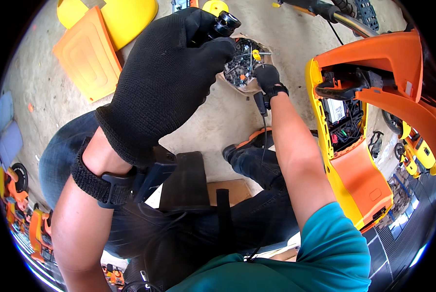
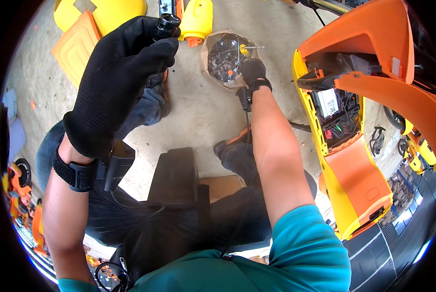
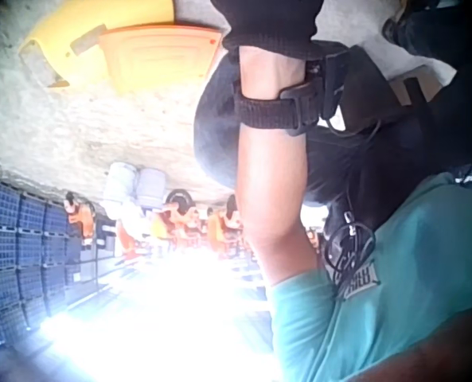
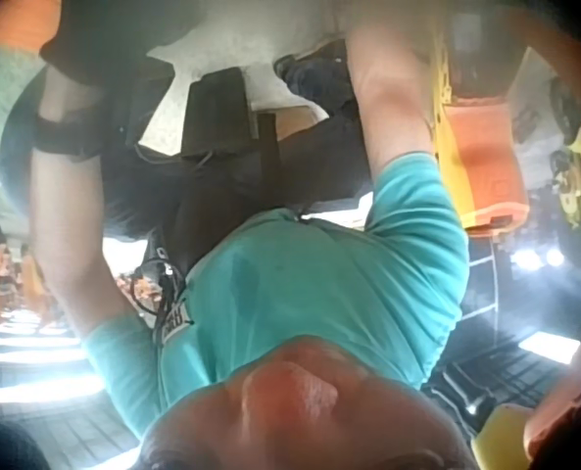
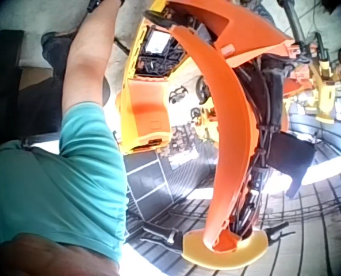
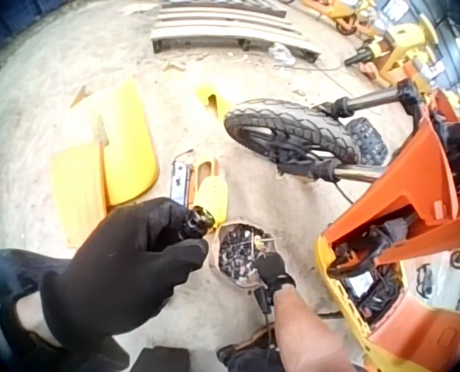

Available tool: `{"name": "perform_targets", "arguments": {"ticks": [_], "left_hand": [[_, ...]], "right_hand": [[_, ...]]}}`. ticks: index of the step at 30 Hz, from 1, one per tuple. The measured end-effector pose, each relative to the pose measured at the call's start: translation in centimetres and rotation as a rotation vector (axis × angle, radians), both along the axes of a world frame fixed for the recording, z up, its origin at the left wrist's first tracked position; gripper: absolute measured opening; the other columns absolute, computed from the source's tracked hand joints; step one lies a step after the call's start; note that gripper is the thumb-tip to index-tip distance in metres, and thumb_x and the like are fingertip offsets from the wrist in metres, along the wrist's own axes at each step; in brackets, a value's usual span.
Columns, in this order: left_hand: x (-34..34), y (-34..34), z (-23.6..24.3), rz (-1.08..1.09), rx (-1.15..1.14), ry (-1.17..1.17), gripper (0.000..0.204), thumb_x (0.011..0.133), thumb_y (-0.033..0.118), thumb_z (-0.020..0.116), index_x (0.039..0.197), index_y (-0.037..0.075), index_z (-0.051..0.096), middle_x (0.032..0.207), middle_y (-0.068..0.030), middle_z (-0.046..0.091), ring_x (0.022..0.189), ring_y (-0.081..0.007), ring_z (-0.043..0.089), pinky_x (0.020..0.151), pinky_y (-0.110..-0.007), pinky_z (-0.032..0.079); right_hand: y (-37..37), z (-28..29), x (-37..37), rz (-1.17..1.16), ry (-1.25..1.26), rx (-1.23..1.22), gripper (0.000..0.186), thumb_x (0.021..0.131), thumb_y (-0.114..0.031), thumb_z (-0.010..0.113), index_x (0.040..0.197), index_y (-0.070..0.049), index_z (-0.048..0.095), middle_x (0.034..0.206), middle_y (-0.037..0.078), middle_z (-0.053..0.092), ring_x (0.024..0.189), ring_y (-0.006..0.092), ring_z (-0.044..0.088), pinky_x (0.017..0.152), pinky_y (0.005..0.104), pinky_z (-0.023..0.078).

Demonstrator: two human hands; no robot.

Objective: The person connects wires to a battery and electrical components inside the body of an orange scooter, using a screwdriver to tighten connectors.

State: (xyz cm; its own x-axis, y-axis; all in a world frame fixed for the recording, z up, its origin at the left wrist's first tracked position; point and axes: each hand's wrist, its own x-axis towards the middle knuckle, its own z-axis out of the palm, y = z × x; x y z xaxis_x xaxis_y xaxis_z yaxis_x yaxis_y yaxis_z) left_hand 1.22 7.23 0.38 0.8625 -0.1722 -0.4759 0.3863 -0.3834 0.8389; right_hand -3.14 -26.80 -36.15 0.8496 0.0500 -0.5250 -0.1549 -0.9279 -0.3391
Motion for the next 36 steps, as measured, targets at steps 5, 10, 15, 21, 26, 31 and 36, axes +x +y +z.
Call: {"name": "perform_targets", "arguments": {"ticks": [5, 10, 15, 21, 26, 31, 36], "left_hand": [[-0.3, 0.2, -0.5, -0.016, 0.024, -0.023, 0.023, 0.093, 0.016, 0.066, 0.109, 0.000, 0.068, 0.086, -0.0037, 0.067, 0.081, -0.0102, 0.062, 0.079, -0.024, 0.050], [-0.5, 0.2, -0.2, 0.005, 0.009, 0.020, 0.022, 0.093, 0.016, 0.067, 0.108, 0.001, 0.068, 0.086, -0.0039, 0.067, 0.081, -0.0110, 0.062, 0.079, -0.024, 0.050], [-0.5, -0.2, 0.3, -0.010, 0.014, 0.013, 0.022, 0.093, 0.016, 0.067, 0.108, 0.000, 0.068, 0.087, -0.0060, 0.068, 0.082, -0.0142, 0.064, 0.080, -0.025, 0.051], [-0.4, 0.0, 0.0, 0.007, 0.016, 0.062, 0.022, 0.094, 0.016, 0.066, 0.108, 0.000, 0.067, 0.088, -0.0071, 0.068, 0.083, -0.0145, 0.064, 0.081, -0.026, 0.051], [-0.3, 0.3, 0.0, 0.013, -0.002, 0.064, 0.019, 0.094, 0.014, 0.066, 0.108, 0.000, 0.067, 0.087, -0.0045, 0.067, 0.082, -0.0110, 0.061, 0.078, -0.024, 0.049], [-0.3, 0.2, -0.4, 0.005, -0.036, 0.064, 0.019, 0.094, 0.013, 0.066, 0.108, 0.000, 0.066, 0.087, -0.0032, 0.066, 0.082, -0.0098, 0.061, 0.077, -0.024, 0.049], [-0.3, 0.1, 0.0, -0.029, -0.044, 0.001, 0.019, 0.094, 0.014, 0.066, 0.108, 0.000, 0.066, 0.087, -0.0030, 0.066, 0.081, -0.0099, 0.060, 0.077, -0.024, 0.049]], "right_hand": [[2.0, 0.8, 0.4, -0.076, 0.287, -0.075, 0.033, 0.085, -0.029, 0.060, 0.096, 0.000, 0.072, 0.102, 0.023, 0.070, 0.098, 0.0372, 0.067, 0.085, 0.0435, 0.053], [7.5, 3.1, -0.7, -0.088, 0.153, -0.231, 0.033, 0.090, -0.028, 0.060, 0.105, 0.000, 0.068, 0.109, 0.020, 0.070, 0.101, 0.0347, 0.068, 0.087, 0.0429, 0.054], [8.8, 2.1, -1.5, -0.270, 0.006, -0.259, 0.044, 0.089, -0.028, 0.065, 0.116, 0.005, 0.052, 0.098, 0.023, 0.070, 0.091, 0.0363, 0.070, 0.076, 0.0446, 0.056], [9.2, 2.9, -1.0, -0.436, 0.058, -0.208, 0.046, 0.089, -0.028, 0.066, 0.117, 0.006, 0.051, 0.099, 0.022, 0.071, 0.091, 0.0364, 0.070, 0.076, 0.0449, 0.056], [10.9, 3.7, -0.2, -0.329, 0.146, -0.192, 0.057, 0.086, -0.030, 0.070, 0.130, 0.001, 0.047, 0.116, 0.016, 0.068, 0.104, 0.0286, 0.068, 0.085, 0.0388, 0.054], [9.6, 2.2, -1.4, -0.402, -0.045, -0.166, 0.047, 0.087, -0.031, 0.068, 0.120, 0.000, 0.055, 0.097, 0.017, 0.071, 0.097, 0.0311, 0.069, 0.082, 0.0378, 0.054], [8.8, 2.2, -0.6, -0.434, 0.004, 0.058, 0.045, 0.088, -0.032, 0.066, 0.119, 0.000, 0.059, 0.099, 0.017, 0.071, 0.098, 0.0295, 0.068, 0.083, 0.0374, 0.053]]}}
